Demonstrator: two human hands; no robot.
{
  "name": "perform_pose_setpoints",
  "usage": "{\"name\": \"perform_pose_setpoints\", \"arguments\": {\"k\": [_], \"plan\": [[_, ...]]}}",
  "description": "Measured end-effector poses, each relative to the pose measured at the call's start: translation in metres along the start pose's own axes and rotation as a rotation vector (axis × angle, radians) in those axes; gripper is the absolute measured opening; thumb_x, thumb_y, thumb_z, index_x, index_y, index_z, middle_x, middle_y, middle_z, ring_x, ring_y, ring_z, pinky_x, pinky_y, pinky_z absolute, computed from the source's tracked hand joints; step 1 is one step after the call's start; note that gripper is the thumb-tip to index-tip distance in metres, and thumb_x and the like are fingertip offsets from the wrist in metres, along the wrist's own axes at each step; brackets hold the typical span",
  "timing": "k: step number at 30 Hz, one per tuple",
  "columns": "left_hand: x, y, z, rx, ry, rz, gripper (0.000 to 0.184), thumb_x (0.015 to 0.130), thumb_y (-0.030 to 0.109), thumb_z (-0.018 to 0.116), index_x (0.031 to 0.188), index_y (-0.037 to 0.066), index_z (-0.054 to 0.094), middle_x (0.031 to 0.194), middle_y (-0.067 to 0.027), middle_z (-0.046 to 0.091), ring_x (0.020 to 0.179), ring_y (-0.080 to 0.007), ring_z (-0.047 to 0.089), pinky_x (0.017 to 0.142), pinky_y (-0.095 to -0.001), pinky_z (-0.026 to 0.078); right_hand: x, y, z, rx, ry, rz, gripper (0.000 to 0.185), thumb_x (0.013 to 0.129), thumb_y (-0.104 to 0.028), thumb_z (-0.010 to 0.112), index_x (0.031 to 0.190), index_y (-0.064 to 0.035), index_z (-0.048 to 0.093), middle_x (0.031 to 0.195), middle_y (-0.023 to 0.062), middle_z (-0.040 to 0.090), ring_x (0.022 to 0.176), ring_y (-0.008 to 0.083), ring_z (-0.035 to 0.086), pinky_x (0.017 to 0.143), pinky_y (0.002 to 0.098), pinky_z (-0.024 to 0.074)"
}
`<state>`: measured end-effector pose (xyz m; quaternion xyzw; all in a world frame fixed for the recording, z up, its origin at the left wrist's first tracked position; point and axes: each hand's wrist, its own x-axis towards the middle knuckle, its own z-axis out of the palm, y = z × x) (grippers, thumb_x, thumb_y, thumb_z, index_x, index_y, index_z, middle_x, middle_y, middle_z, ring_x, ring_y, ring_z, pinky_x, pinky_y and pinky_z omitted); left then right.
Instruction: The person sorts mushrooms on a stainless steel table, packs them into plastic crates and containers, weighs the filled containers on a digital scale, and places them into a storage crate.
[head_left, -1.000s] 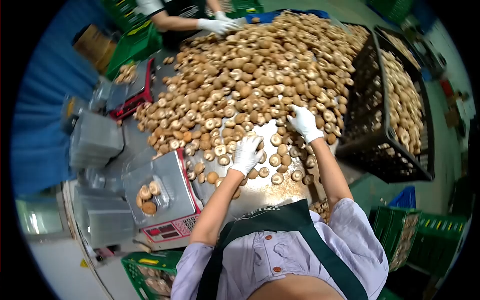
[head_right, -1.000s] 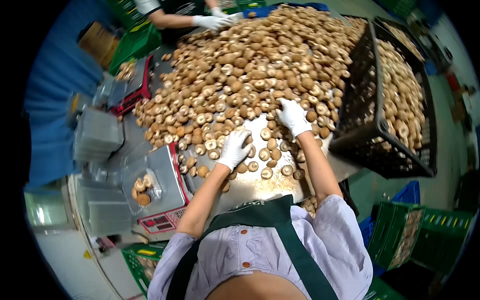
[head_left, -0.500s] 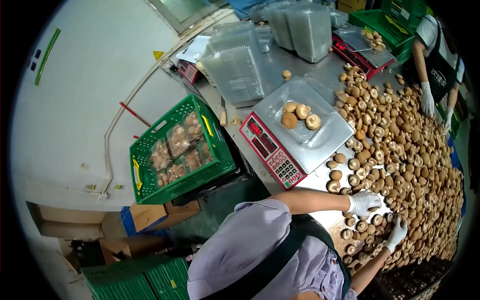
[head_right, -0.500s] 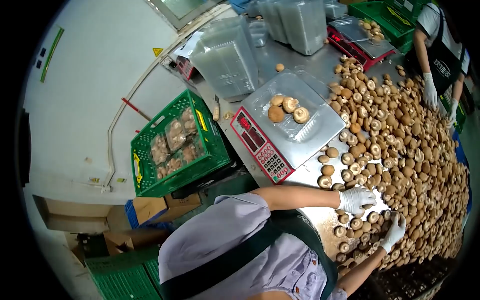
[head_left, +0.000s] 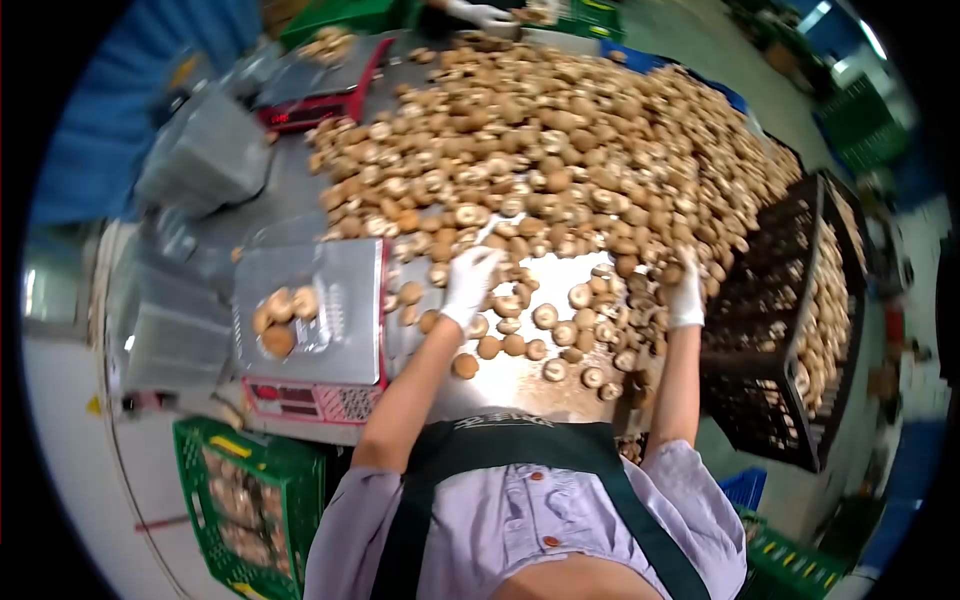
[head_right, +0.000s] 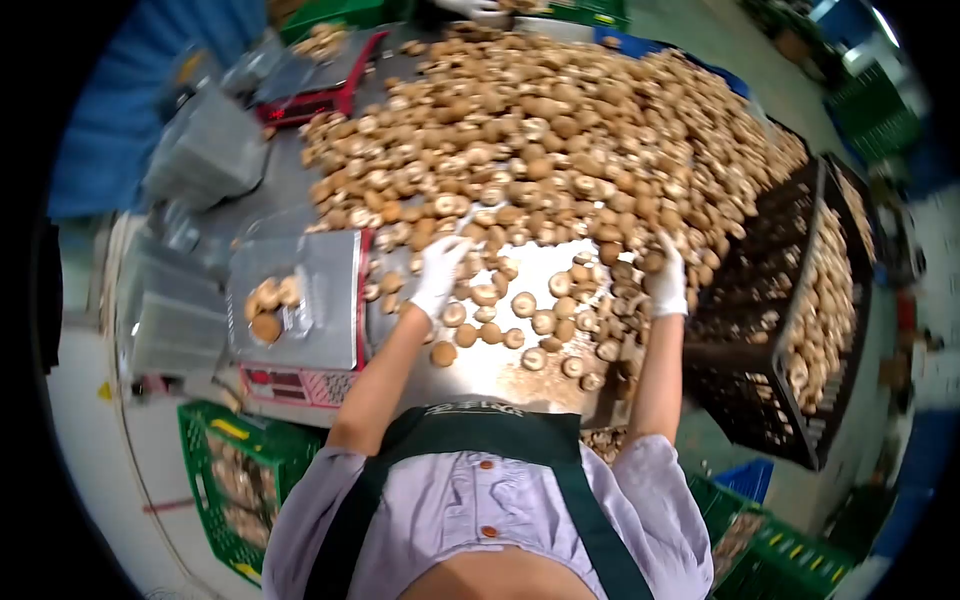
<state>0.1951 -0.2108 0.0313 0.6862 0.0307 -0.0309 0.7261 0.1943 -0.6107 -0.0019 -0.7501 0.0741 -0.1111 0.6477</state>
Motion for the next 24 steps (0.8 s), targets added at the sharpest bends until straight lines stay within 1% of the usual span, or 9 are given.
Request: {"name": "perform_pose_setpoints", "arguments": {"k": [1, 2, 4, 9, 12, 17, 19, 21, 24], "plan": [[0.002, -0.001, 0.002, 0.044, 0.031, 0.036, 0.014, 0.086, 0.013, 0.061, 0.094, 0.002, 0.063, 0.075, -0.0002, 0.062, 0.067, -0.0076, 0.054, 0.058, -0.0229, 0.044, 0.007, -0.014, 0.004, 0.632, 0.066, 0.377, 0.027, 0.077, -0.005, 0.064, 0.104, -0.0039, 0.062, 0.091, 0.0019, 0.061, 0.081, 0.0133, 0.057, 0.070, 0.0249, 0.0465], [0.001, 0.006, 0.006, 0.052, 0.019, 0.015, 0.013, 0.086, 0.012, 0.061, 0.094, 0.001, 0.063, 0.075, -0.0001, 0.061, 0.066, -0.0076, 0.054, 0.057, -0.0226, 0.044, 0.007, -0.031, 0.017, 0.371, 0.105, 0.276, 0.014, 0.082, -0.015, 0.062, 0.093, -0.0076, 0.065, 0.080, -0.0014, 0.059, 0.069, 0.0086, 0.052, 0.059, 0.0228, 0.0411], [0.000, 0.018, 0.009, 0.101, -0.077, -0.165, 0.016, 0.087, 0.008, 0.056, 0.100, 0.002, 0.063, 0.080, -0.0003, 0.060, 0.072, -0.0041, 0.052, 0.061, -0.0194, 0.043, 0.012, -0.034, 0.021, 0.007, 0.120, 0.265, 0.019, 0.080, -0.010, 0.061, 0.098, -0.0041, 0.066, 0.083, 0.0015, 0.063, 0.070, 0.0098, 0.056, 0.062, 0.0242, 0.0459], [-0.007, 0.004, 0.029, 0.804, -0.187, 0.246, 0.035, 0.074, 0.009, 0.056, 0.109, 0.012, 0.061, 0.099, -0.0095, 0.062, 0.083, -0.0271, 0.061, 0.076, -0.0356, 0.050, 0.018, -0.053, 0.064, -0.784, 0.040, 0.063, 0.044, 0.071, -0.025, 0.069, 0.110, -0.0043, 0.063, 0.101, 0.0166, 0.065, 0.092, 0.0283, 0.064, 0.082, 0.0375, 0.0503], [-0.016, -0.009, 0.041, 1.078, -0.377, 0.353, 0.034, 0.075, 0.011, 0.053, 0.109, 0.012, 0.059, 0.104, -0.0105, 0.057, 0.087, -0.0298, 0.060, 0.074, -0.0397, 0.050, 0.019, -0.041, 0.092, -1.151, -0.093, 0.015, 0.046, 0.067, -0.034, 0.074, 0.102, -0.0053, 0.064, 0.099, 0.0180, 0.063, 0.092, 0.0335, 0.062, 0.083, 0.0411, 0.0492], [-0.026, -0.022, 0.050, 0.856, -0.471, 0.466, 0.032, 0.076, 0.012, 0.053, 0.107, 0.014, 0.061, 0.103, -0.0057, 0.057, 0.081, -0.0271, 0.060, 0.070, -0.0355, 0.050, -0.002, -0.100, 0.105, -0.952, -0.374, 0.176, 0.051, 0.063, -0.041, 0.074, 0.102, -0.0085, 0.067, 0.099, 0.0190, 0.065, 0.092, 0.0315, 0.062, 0.085, 0.0392, 0.0477], [-0.028, -0.002, 0.051, 0.680, -0.560, 0.112, 0.037, 0.075, 0.010, 0.054, 0.111, 0.012, 0.061, 0.096, -0.0072, 0.060, 0.077, -0.0229, 0.059, 0.068, -0.0311, 0.048, -0.010, -0.078, 0.095, -0.920, -0.422, 0.112, 0.044, 0.067, -0.033, 0.075, 0.105, -0.0121, 0.068, 0.096, 0.0164, 0.067, 0.087, 0.0288, 0.065, 0.079, 0.0348, 0.0506], [-0.030, -0.011, 0.045, 0.529, -0.505, 0.083, 0.039, 0.077, 0.003, 0.051, 0.115, 0.008, 0.060, 0.099, -0.0090, 0.065, 0.080, -0.0146, 0.059, 0.071, -0.0268, 0.047, -0.013, -0.083, 0.082, -0.652, -0.431, 0.169, 0.029, 0.073, -0.022, 0.072, 0.098, -0.0079, 0.070, 0.089, 0.0098, 0.069, 0.082, 0.0169, 0.065, 0.075, 0.0290, 0.0500], [-0.035, -0.019, 0.038, 0.108, -0.404, -0.023, 0.033, 0.079, 0.002, 0.050, 0.110, 0.002, 0.060, 0.097, -0.0061, 0.066, 0.053, -0.0035, 0.047, 0.051, -0.0199, 0.040, -0.004, -0.074, 0.064, -0.626, -0.213, 0.175, 0.031, 0.073, -0.027, 0.069, 0.098, -0.0095, 0.069, 0.084, 0.0108, 0.069, 0.075, 0.0218, 0.065, 0.073, 0.0309, 0.0508]]}}
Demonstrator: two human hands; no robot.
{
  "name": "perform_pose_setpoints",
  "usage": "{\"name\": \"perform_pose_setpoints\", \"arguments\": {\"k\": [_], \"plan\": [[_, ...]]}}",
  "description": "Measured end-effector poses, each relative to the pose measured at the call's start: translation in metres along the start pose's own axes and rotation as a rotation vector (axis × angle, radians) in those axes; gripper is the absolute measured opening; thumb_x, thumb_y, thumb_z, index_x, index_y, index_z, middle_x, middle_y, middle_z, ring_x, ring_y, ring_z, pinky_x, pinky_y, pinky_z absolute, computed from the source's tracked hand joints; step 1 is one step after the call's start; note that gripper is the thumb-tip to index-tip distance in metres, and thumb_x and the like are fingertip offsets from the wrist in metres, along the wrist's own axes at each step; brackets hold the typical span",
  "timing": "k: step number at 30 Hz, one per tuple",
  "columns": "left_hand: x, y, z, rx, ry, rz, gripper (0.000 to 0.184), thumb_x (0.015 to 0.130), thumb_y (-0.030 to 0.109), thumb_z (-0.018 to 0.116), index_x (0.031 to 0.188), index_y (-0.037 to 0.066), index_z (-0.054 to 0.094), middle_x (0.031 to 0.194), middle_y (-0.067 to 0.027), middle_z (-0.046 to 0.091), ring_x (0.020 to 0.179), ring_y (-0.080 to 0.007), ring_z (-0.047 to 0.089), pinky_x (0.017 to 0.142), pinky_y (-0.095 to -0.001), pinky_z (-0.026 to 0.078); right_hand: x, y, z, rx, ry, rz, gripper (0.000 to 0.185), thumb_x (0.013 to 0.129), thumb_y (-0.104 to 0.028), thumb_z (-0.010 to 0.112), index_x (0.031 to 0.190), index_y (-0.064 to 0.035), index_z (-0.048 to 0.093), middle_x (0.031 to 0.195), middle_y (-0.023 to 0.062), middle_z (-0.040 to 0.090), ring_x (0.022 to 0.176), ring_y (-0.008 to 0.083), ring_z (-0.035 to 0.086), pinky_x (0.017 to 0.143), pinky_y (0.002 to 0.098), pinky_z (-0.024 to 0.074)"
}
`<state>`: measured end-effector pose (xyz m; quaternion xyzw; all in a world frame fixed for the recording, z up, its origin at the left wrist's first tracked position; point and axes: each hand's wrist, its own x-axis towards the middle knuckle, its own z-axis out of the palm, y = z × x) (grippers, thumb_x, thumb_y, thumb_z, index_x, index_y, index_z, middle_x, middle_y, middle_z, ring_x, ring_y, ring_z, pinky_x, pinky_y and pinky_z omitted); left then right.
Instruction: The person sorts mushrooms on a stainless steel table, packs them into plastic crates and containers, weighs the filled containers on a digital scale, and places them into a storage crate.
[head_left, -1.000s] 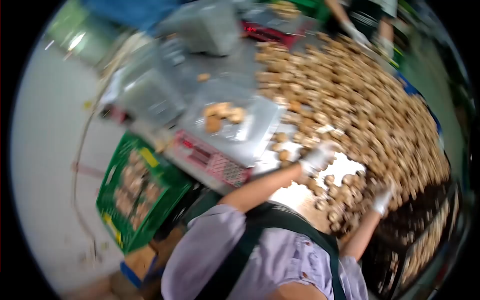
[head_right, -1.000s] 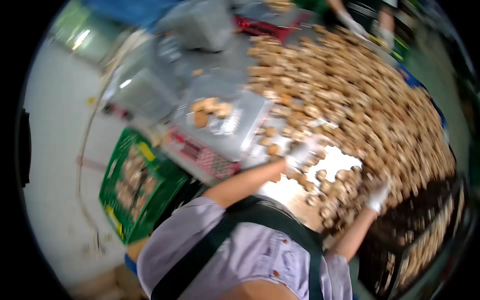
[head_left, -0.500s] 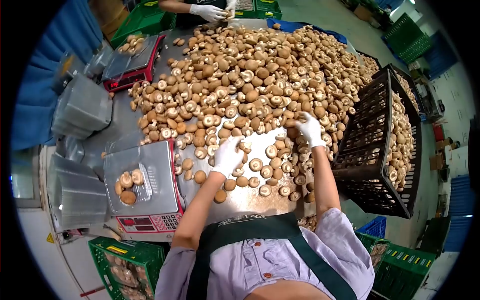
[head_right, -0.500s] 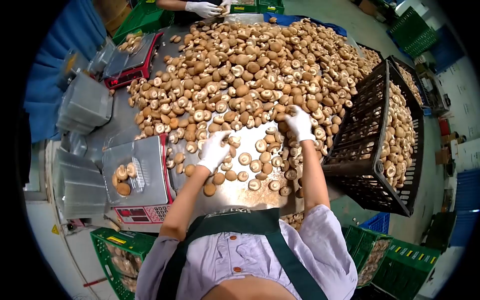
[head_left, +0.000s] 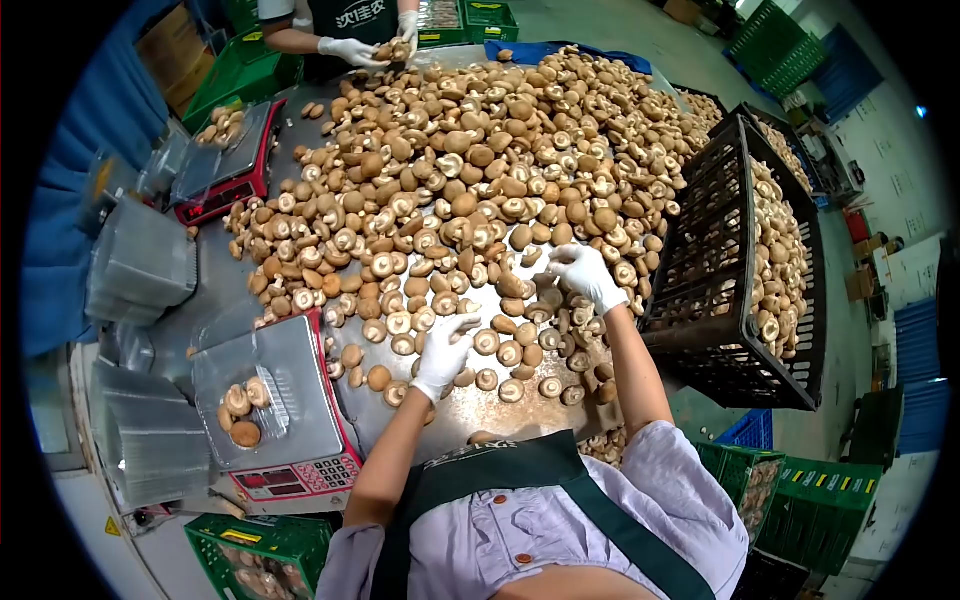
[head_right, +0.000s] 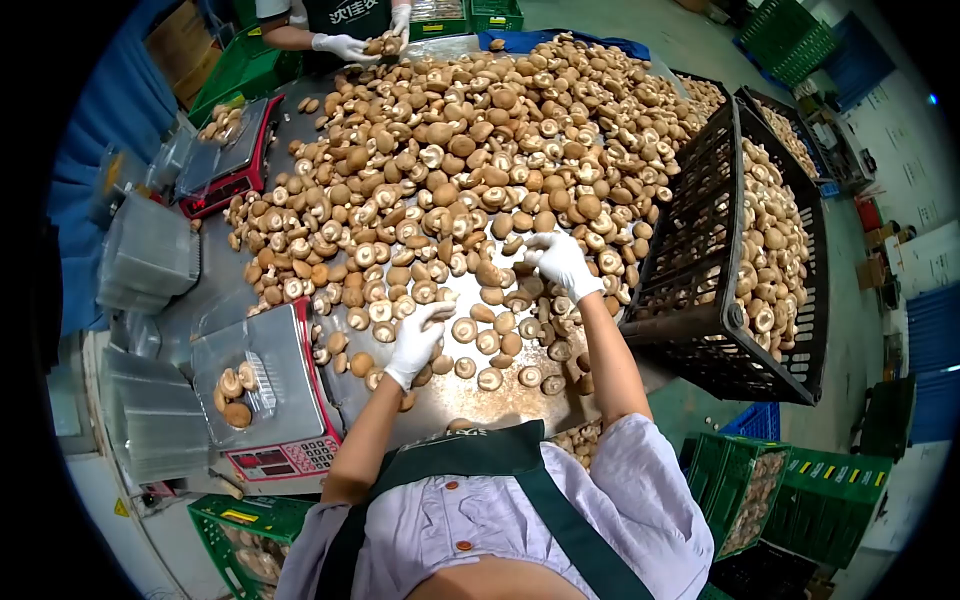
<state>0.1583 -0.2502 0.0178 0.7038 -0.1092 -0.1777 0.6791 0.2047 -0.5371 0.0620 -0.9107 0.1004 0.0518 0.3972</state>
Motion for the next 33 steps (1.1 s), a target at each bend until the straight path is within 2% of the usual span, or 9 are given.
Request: {"name": "perform_pose_setpoints", "arguments": {"k": [3, 9, 20, 24, 25, 27, 29, 30, 33], "plan": [[-0.009, 0.008, -0.005, -0.181, 0.028, -0.071, 0.030, 0.084, -0.002, 0.046, 0.111, -0.003, 0.058, 0.101, -0.0079, 0.065, 0.059, -0.0028, 0.048, 0.054, -0.0179, 0.041, 0.026, 0.020, 0.001, -0.198, 0.303, -0.064, 0.032, 0.075, -0.025, 0.064, 0.104, -0.0129, 0.067, 0.091, 0.0146, 0.067, 0.083, 0.0285, 0.065, 0.075, 0.0354, 0.0514], [-0.018, 0.025, -0.005, -0.245, 0.009, -0.232, 0.027, 0.088, 0.002, 0.047, 0.111, -0.005, 0.058, 0.099, -0.0091, 0.065, 0.074, -0.0081, 0.058, 0.058, -0.0201, 0.046, 0.062, -0.007, 0.029, -0.585, -0.015, -0.055, 0.066, 0.073, -0.046, 0.069, 0.126, -0.0104, 0.051, 0.102, 0.0205, 0.064, 0.095, 0.0338, 0.062, 0.082, 0.0422, 0.0491], [-0.021, 0.025, 0.020, -0.709, -0.277, -0.402, 0.045, 0.092, 0.020, 0.044, 0.132, -0.001, 0.040, 0.119, -0.0160, 0.055, 0.091, -0.0225, 0.060, 0.077, -0.0302, 0.051, 0.039, -0.003, 0.046, -0.099, 0.145, -0.039, 0.063, 0.066, -0.045, 0.067, 0.116, -0.0080, 0.054, 0.099, 0.0227, 0.064, 0.091, 0.0378, 0.061, 0.080, 0.0402, 0.0497], [-0.018, 0.007, 0.021, -0.969, -0.364, -0.441, 0.059, 0.093, 0.035, 0.040, 0.141, 0.004, 0.026, 0.132, -0.0181, 0.045, 0.101, -0.0261, 0.057, 0.071, -0.0314, 0.053, -0.016, -0.038, 0.032, 0.340, 0.083, -0.053, 0.057, 0.069, -0.025, 0.070, 0.121, -0.0115, 0.052, 0.095, 0.0086, 0.066, 0.071, 0.0147, 0.064, 0.067, 0.0273, 0.0511], [-0.018, 0.006, 0.022, -1.085, -0.392, -0.424, 0.062, 0.094, 0.040, 0.039, 0.143, 0.005, 0.024, 0.135, -0.0184, 0.042, 0.105, -0.0273, 0.056, 0.069, -0.0323, 0.053, -0.034, -0.047, 0.033, 0.659, -0.105, 0.041, 0.057, 0.070, -0.024, 0.069, 0.123, -0.0138, 0.052, 0.095, 0.0112, 0.064, 0.074, 0.0175, 0.063, 0.069, 0.0272, 0.0508], [-0.017, 0.004, 0.023, -1.215, -0.441, -0.424, 0.077, 0.089, 0.062, 0.035, 0.143, 0.008, 0.023, 0.140, -0.0176, 0.037, 0.116, -0.0344, 0.051, 0.079, -0.0414, 0.055, -0.064, -0.064, 0.034, 0.216, -0.186, -0.140, 0.064, 0.066, -0.030, 0.068, 0.126, -0.0171, 0.050, 0.103, 0.0133, 0.058, 0.082, 0.0198, 0.058, 0.072, 0.0342, 0.0512], [-0.017, 0.007, 0.032, -1.374, -0.113, -0.555, 0.078, 0.087, 0.064, 0.037, 0.141, 0.009, 0.027, 0.138, -0.0169, 0.038, 0.116, -0.0337, 0.051, 0.088, -0.0458, 0.050, -0.084, -0.065, 0.056, 0.027, -0.242, -0.412, 0.066, 0.070, -0.033, 0.066, 0.130, -0.0146, 0.046, 0.118, 0.0179, 0.053, 0.104, 0.0289, 0.055, 0.089, 0.0370, 0.0461], [-0.019, -0.007, 0.027, -1.563, -0.360, -0.407, 0.076, 0.088, 0.063, 0.037, 0.139, 0.007, 0.029, 0.135, -0.0172, 0.041, 0.118, -0.0327, 0.049, 0.095, -0.0480, 0.045, -0.094, -0.062, 0.064, 0.005, -0.244, -0.490, 0.067, 0.073, -0.037, 0.066, 0.132, -0.0137, 0.044, 0.124, 0.0185, 0.050, 0.112, 0.0313, 0.050, 0.096, 0.0397, 0.0398], [-0.022, -0.014, 0.027, -1.206, -0.190, -0.401, 0.073, 0.090, 0.058, 0.037, 0.137, 0.003, 0.031, 0.131, -0.0197, 0.045, 0.119, -0.0342, 0.048, 0.101, -0.0478, 0.040, -0.095, -0.075, 0.042, 0.132, -0.372, -0.403, 0.072, 0.078, -0.046, 0.065, 0.134, -0.0076, 0.042, 0.134, 0.0178, 0.046, 0.125, 0.0341, 0.042, 0.103, 0.0419, 0.0350]]}}
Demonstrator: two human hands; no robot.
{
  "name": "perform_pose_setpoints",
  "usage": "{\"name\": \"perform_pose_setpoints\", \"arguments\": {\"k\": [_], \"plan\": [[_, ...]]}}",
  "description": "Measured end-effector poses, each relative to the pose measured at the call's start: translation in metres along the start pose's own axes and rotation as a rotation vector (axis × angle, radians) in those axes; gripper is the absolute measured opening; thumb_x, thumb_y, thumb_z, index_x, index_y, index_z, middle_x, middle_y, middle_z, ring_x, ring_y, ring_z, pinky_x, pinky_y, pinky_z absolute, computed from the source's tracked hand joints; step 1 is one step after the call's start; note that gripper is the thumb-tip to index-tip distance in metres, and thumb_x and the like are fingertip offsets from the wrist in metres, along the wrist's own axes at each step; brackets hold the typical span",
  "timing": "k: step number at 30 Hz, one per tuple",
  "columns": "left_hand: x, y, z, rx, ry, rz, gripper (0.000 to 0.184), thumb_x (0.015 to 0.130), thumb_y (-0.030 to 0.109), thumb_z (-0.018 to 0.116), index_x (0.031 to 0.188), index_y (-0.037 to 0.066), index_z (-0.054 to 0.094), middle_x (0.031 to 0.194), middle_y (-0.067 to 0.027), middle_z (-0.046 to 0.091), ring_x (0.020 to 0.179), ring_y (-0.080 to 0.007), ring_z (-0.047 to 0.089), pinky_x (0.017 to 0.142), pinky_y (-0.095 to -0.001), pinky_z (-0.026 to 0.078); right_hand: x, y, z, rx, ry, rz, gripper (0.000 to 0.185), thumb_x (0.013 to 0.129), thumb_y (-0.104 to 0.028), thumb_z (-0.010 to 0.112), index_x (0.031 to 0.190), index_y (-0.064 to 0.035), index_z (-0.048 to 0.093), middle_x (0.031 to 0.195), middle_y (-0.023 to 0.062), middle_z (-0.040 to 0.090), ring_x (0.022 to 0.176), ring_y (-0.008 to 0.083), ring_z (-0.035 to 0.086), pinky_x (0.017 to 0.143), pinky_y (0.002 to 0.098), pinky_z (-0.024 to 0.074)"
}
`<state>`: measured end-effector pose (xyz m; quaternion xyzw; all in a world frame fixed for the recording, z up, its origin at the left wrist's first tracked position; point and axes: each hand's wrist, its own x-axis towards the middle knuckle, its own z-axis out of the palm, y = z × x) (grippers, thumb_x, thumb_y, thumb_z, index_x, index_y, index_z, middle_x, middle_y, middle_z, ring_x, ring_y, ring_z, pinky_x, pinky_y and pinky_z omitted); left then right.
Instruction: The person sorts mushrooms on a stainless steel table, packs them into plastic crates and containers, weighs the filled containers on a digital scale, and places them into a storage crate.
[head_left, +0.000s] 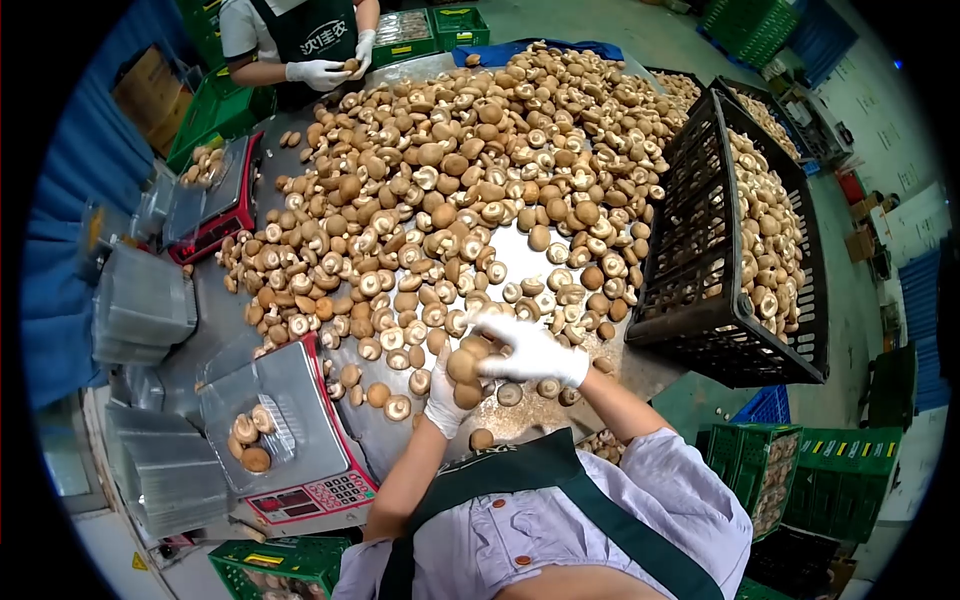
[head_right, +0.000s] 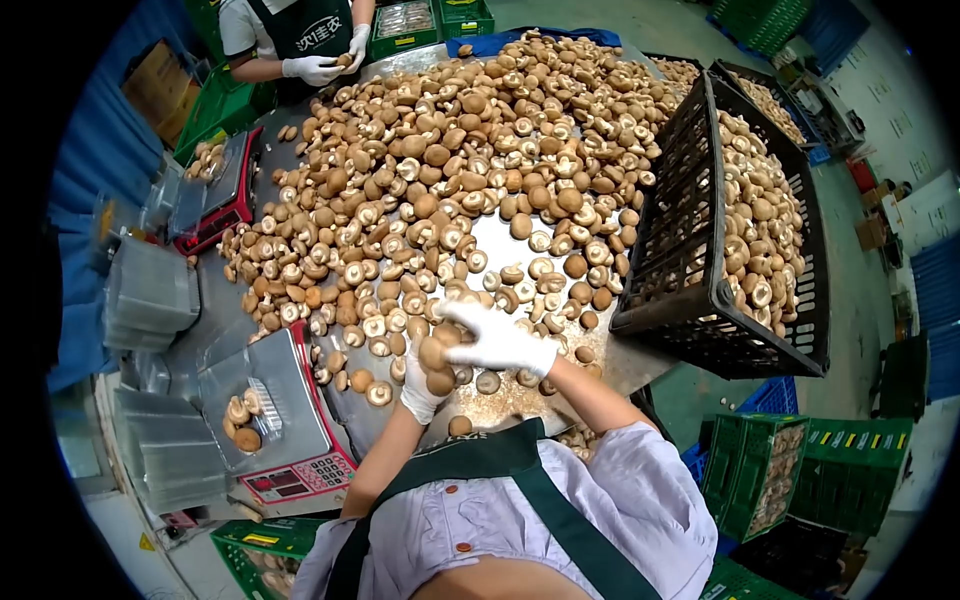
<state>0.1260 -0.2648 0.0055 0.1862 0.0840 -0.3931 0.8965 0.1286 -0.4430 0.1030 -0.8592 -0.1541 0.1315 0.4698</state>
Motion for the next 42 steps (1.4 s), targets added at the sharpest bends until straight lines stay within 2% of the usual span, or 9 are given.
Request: {"name": "perform_pose_setpoints", "arguments": {"k": [2, 7, 15, 22, 26, 35, 37, 39, 42], "plan": [[-0.008, 0.003, 0.024, -0.129, -0.058, -0.081, 0.078, 0.089, 0.062, 0.034, 0.140, 0.002, 0.027, 0.138, -0.0206, 0.038, 0.122, -0.0376, 0.044, 0.099, -0.0429, 0.043, 0.010, -0.017, -0.040, 0.056, 0.172, 0.398, 0.064, 0.077, -0.037, 0.067, 0.129, -0.0050, 0.047, 0.127, 0.0164, 0.052, 0.119, 0.0328, 0.047, 0.100, 0.0397, 0.0386], [-0.013, 0.007, 0.025, -0.049, -0.008, -0.140, 0.073, 0.089, 0.063, 0.033, 0.139, 0.009, 0.032, 0.138, -0.0191, 0.040, 0.122, -0.0356, 0.046, 0.081, -0.0375, 0.053, 0.056, 0.129, -0.118, -0.762, 0.822, 0.377, 0.050, 0.072, -0.019, 0.069, 0.117, -0.0043, 0.053, 0.118, 0.0177, 0.053, 0.107, 0.0359, 0.051, 0.091, 0.0414, 0.0436], [-0.023, -0.012, -0.004, -0.156, 0.080, -0.160, 0.058, 0.092, 0.048, 0.040, 0.134, 0.008, 0.037, 0.131, -0.0182, 0.045, 0.119, -0.0363, 0.047, 0.092, -0.0446, 0.048, 0.063, 0.174, -0.138, -0.454, 0.873, 0.533, 0.041, 0.071, -0.027, 0.070, 0.104, -0.0075, 0.056, 0.088, 0.0184, 0.065, 0.084, 0.0363, 0.062, 0.075, 0.0416, 0.0492], [-0.031, -0.011, 0.018, -0.137, 0.149, -0.219, 0.056, 0.091, 0.045, 0.039, 0.131, 0.007, 0.041, 0.128, -0.0152, 0.049, 0.116, -0.0334, 0.051, 0.094, -0.0478, 0.044, 0.077, 0.127, -0.111, -0.571, 0.652, 0.374, 0.045, 0.072, -0.018, 0.062, 0.116, -0.0105, 0.055, 0.106, 0.0151, 0.062, 0.100, 0.0332, 0.058, 0.085, 0.0398, 0.0479], [-0.047, -0.011, 0.037, 0.268, 0.016, -0.024, 0.054, 0.092, 0.043, 0.037, 0.131, 0.006, 0.041, 0.130, -0.0146, 0.048, 0.119, -0.0308, 0.049, 0.095, -0.0437, 0.044, 0.090, 0.143, -0.089, -0.735, 0.373, 0.531, 0.086, 0.066, -0.035, 0.076, 0.138, -0.0153, 0.033, 0.136, 0.0167, 0.040, 0.111, 0.0353, 0.054, 0.087, 0.0447, 0.0481], [-0.046, -0.010, 0.029, 0.338, -0.011, 0.182, 0.043, 0.096, 0.032, 0.031, 0.127, 0.006, 0.043, 0.130, -0.0136, 0.049, 0.116, -0.0258, 0.051, 0.090, -0.0376, 0.047, 0.101, 0.138, -0.105, -0.710, 0.248, 0.286, 0.071, 0.067, -0.030, 0.072, 0.131, -0.0202, 0.045, 0.113, 0.0117, 0.060, 0.098, 0.0307, 0.060, 0.081, 0.0388, 0.0498], [-0.046, -0.007, 0.038, 0.669, 0.094, 0.291, 0.052, 0.079, -0.013, 0.055, 0.128, -0.004, 0.041, 0.114, -0.0119, 0.057, 0.105, -0.0168, 0.058, 0.085, -0.0259, 0.050, 0.100, 0.135, -0.101, -0.705, 0.339, 0.295, 0.069, 0.067, -0.036, 0.072, 0.129, -0.0201, 0.046, 0.109, 0.0154, 0.062, 0.097, 0.0318, 0.061, 0.082, 0.0401, 0.0493], [-0.047, 0.005, 0.044, -0.009, 0.082, 0.060, 0.038, 0.092, 0.004, 0.044, 0.129, -0.001, 0.043, 0.118, -0.0102, 0.056, 0.108, -0.0194, 0.057, 0.083, -0.0274, 0.050, 0.102, 0.146, -0.099, -0.661, 0.465, 0.205, 0.070, 0.067, -0.038, 0.073, 0.128, -0.0144, 0.048, 0.105, 0.0168, 0.063, 0.095, 0.0345, 0.061, 0.081, 0.0413, 0.0498], [-0.052, 0.008, 0.034, -0.061, -0.044, 0.199, 0.038, 0.096, 0.015, 0.039, 0.130, 0.001, 0.043, 0.120, -0.0092, 0.055, 0.108, -0.0251, 0.058, 0.081, -0.0295, 0.050, 0.097, 0.134, -0.085, -0.036, 0.520, 0.037, 0.065, 0.072, -0.019, 0.074, 0.131, -0.0113, 0.046, 0.104, 0.0102, 0.064, 0.086, 0.0195, 0.064, 0.074, 0.0303, 0.0512]]}}
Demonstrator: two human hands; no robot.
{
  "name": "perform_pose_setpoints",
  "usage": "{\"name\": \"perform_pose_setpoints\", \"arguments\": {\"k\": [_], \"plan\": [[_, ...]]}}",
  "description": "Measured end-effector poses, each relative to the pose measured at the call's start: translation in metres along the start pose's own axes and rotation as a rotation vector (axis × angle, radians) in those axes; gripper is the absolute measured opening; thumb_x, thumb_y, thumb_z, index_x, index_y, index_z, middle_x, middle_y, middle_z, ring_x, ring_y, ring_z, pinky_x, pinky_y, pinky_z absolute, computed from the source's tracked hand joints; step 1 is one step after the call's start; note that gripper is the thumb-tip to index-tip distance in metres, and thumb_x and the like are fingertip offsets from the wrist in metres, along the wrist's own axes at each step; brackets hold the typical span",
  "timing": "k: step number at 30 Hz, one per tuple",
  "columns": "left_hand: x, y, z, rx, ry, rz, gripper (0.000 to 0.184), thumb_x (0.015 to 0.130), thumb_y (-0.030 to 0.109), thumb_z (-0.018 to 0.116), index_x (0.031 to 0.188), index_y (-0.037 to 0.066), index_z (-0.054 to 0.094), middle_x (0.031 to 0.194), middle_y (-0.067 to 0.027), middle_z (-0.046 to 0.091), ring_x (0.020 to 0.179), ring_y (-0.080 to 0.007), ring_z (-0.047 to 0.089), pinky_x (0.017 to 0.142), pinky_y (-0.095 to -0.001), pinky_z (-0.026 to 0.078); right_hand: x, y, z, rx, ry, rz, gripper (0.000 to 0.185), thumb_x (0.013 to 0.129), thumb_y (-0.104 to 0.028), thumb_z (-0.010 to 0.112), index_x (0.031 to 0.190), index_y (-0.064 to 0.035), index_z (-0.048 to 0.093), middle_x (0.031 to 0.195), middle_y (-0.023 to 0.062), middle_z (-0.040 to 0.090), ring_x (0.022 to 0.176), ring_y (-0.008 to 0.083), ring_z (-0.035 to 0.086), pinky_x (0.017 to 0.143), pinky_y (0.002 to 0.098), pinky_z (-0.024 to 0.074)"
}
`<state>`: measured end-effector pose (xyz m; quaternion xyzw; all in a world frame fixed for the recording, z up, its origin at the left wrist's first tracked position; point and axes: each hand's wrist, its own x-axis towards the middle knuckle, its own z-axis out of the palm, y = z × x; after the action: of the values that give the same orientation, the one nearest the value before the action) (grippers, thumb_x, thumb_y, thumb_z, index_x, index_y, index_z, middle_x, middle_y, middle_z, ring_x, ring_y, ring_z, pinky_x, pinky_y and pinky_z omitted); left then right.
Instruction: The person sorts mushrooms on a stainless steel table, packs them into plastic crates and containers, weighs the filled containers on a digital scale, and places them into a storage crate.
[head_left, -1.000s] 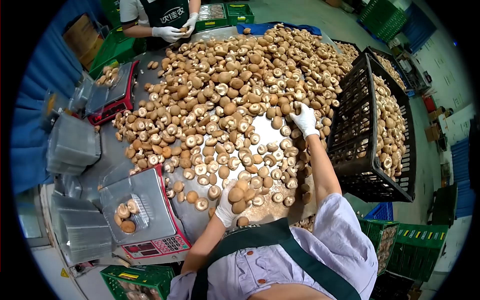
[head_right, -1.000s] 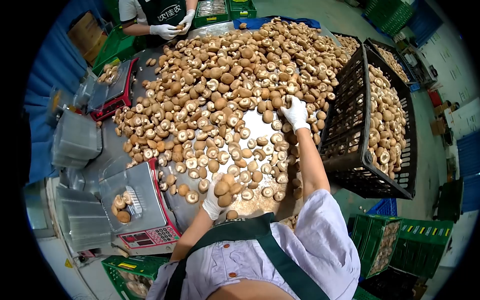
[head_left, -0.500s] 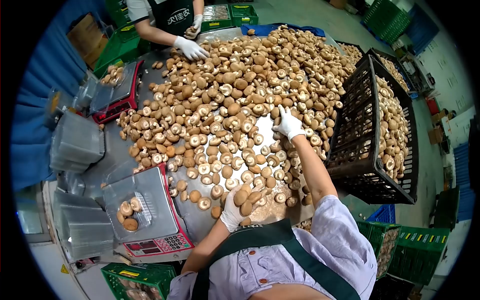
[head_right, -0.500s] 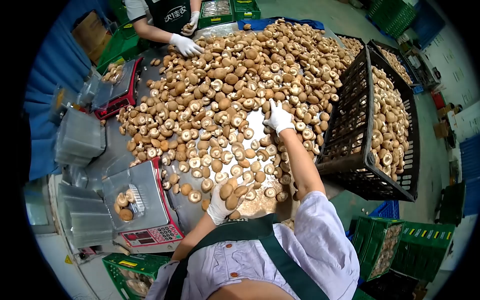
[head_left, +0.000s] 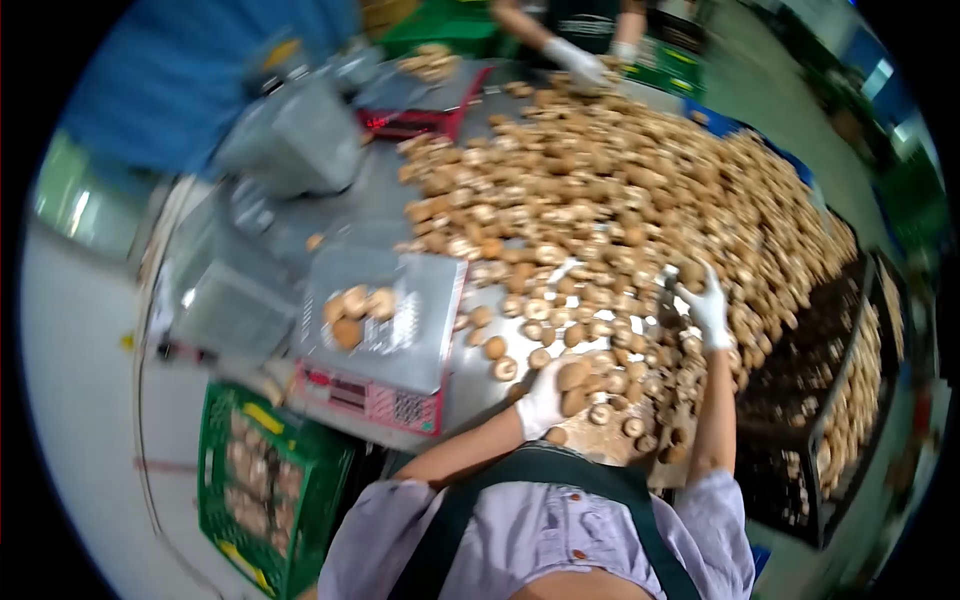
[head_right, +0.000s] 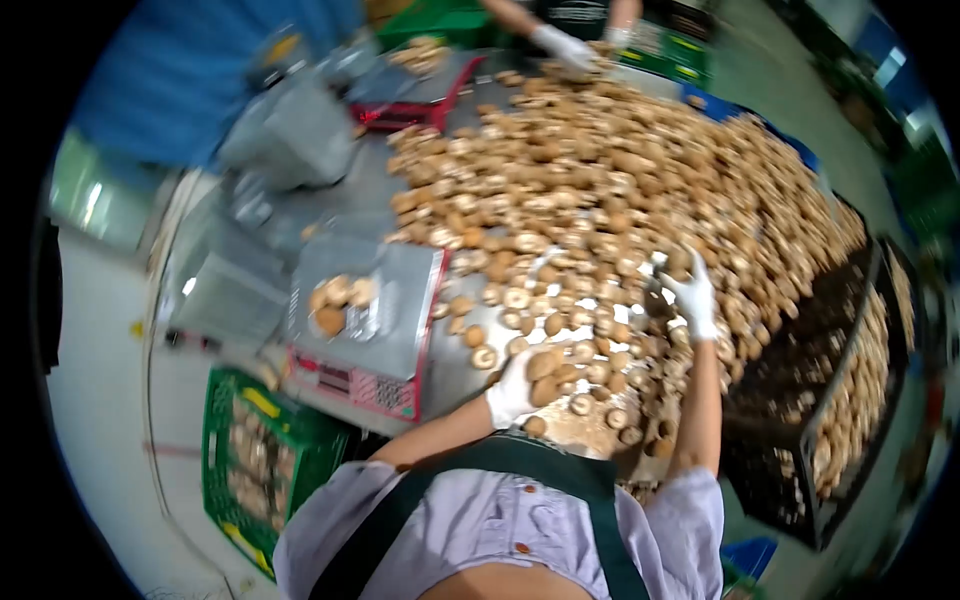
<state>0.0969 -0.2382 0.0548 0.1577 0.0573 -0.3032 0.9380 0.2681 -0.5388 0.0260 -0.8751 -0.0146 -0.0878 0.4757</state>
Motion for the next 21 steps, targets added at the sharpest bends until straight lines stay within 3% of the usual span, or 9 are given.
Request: {"name": "perform_pose_setpoints", "arguments": {"k": [2, 4, 5, 6, 10, 16, 18, 20, 21], "plan": [[-0.012, 0.013, 0.003, 0.008, 0.070, -0.014, 0.037, 0.095, 0.018, 0.040, 0.128, 0.002, 0.044, 0.120, -0.0105, 0.055, 0.110, -0.0248, 0.057, 0.082, -0.0312, 0.050, -0.018, -0.035, 0.014, 0.422, -0.090, 0.291, 0.062, 0.075, -0.007, 0.069, 0.132, -0.0105, 0.044, 0.104, 0.0054, 0.062, 0.085, 0.0145, 0.061, 0.071, 0.0259, 0.0506], [-0.020, 0.032, 0.001, -0.297, -0.104, -0.071, 0.038, 0.094, 0.022, 0.040, 0.126, 0.003, 0.045, 0.120, -0.0125, 0.055, 0.111, -0.0246, 0.056, 0.084, -0.0329, 0.050, -0.037, -0.058, 0.029, 0.606, -0.215, 0.271, 0.062, 0.078, -0.002, 0.065, 0.135, -0.0102, 0.041, 0.105, 0.0054, 0.061, 0.085, 0.0134, 0.061, 0.069, 0.0241, 0.0507], [-0.028, 0.039, 0.009, -0.095, 0.157, 0.032, 0.039, 0.092, 0.026, 0.041, 0.123, 0.003, 0.046, 0.120, -0.0151, 0.055, 0.110, -0.0258, 0.056, 0.085, -0.0360, 0.050, -0.049, -0.089, 0.038, 0.717, -0.304, 0.298, 0.062, 0.080, 0.000, 0.061, 0.136, -0.0097, 0.039, 0.110, 0.0071, 0.058, 0.083, 0.0132, 0.061, 0.069, 0.0244, 0.0516], [-0.034, 0.048, 0.007, -0.194, 0.160, 0.075, 0.041, 0.090, 0.026, 0.044, 0.124, 0.003, 0.046, 0.121, -0.0159, 0.054, 0.109, -0.0276, 0.057, 0.085, -0.0372, 0.050, -0.060, -0.113, 0.054, 0.813, -0.315, 0.288, 0.067, 0.078, -0.001, 0.063, 0.138, -0.0113, 0.037, 0.115, 0.0084, 0.055, 0.080, 0.0123, 0.061, 0.066, 0.0237, 0.0519], [-0.091, 0.115, 0.013, 0.096, 0.200, 0.453, 0.045, 0.086, 0.027, 0.048, 0.124, 0.004, 0.046, 0.117, -0.0171, 0.056, 0.106, -0.0297, 0.058, 0.077, -0.0391, 0.055, -0.083, -0.202, 0.089, 0.777, -0.688, 0.305, 0.073, 0.072, -0.007, 0.069, 0.137, -0.0101, 0.037, 0.118, 0.0091, 0.053, 0.093, 0.0156, 0.059, 0.079, 0.0269, 0.0505], [-0.175, 0.219, 0.024, 0.491, 0.468, 1.186, 0.052, 0.084, 0.026, 0.052, 0.131, 0.006, 0.042, 0.130, -0.0151, 0.047, 0.112, -0.0277, 0.053, 0.078, -0.0360, 0.054, -0.096, -0.312, 0.160, 0.805, -0.888, 0.141, 0.072, 0.071, -0.006, 0.071, 0.136, -0.0097, 0.039, 0.118, 0.0086, 0.053, 0.101, 0.0164, 0.055, 0.089, 0.0288, 0.0454], [-0.190, 0.240, 0.026, 0.697, 0.598, 1.306, 0.052, 0.085, 0.024, 0.051, 0.132, 0.005, 0.041, 0.131, -0.0130, 0.047, 0.114, -0.0295, 0.051, 0.089, -0.0387, 0.048, -0.096, -0.337, 0.192, 0.774, -0.881, 0.074, 0.073, 0.073, -0.005, 0.071, 0.137, -0.0115, 0.037, 0.115, 0.0100, 0.054, 0.091, 0.0136, 0.058, 0.079, 0.0262, 0.0491], [-0.194, 0.252, 0.023, 0.614, 0.592, 1.304, 0.047, 0.085, 0.020, 0.054, 0.129, 0.004, 0.046, 0.130, -0.0111, 0.049, 0.115, -0.0275, 0.051, 0.095, -0.0359, 0.043, -0.102, -0.369, 0.217, 0.818, -0.866, 0.144, 0.074, 0.073, -0.009, 0.071, 0.138, -0.0111, 0.037, 0.119, 0.0116, 0.053, 0.102, 0.0169, 0.055, 0.084, 0.0277, 0.0472], [-0.196, 0.261, 0.007, 0.924, 0.682, 1.291, 0.044, 0.085, 0.018, 0.055, 0.126, 0.004, 0.049, 0.128, -0.0111, 0.050, 0.114, -0.0260, 0.051, 0.097, -0.0344, 0.041, -0.104, -0.374, 0.239, 0.714, -0.756, -0.041, 0.073, 0.072, -0.014, 0.072, 0.136, -0.0107, 0.038, 0.120, 0.0131, 0.052, 0.106, 0.0201, 0.053, 0.088, 0.0303, 0.0450]]}}
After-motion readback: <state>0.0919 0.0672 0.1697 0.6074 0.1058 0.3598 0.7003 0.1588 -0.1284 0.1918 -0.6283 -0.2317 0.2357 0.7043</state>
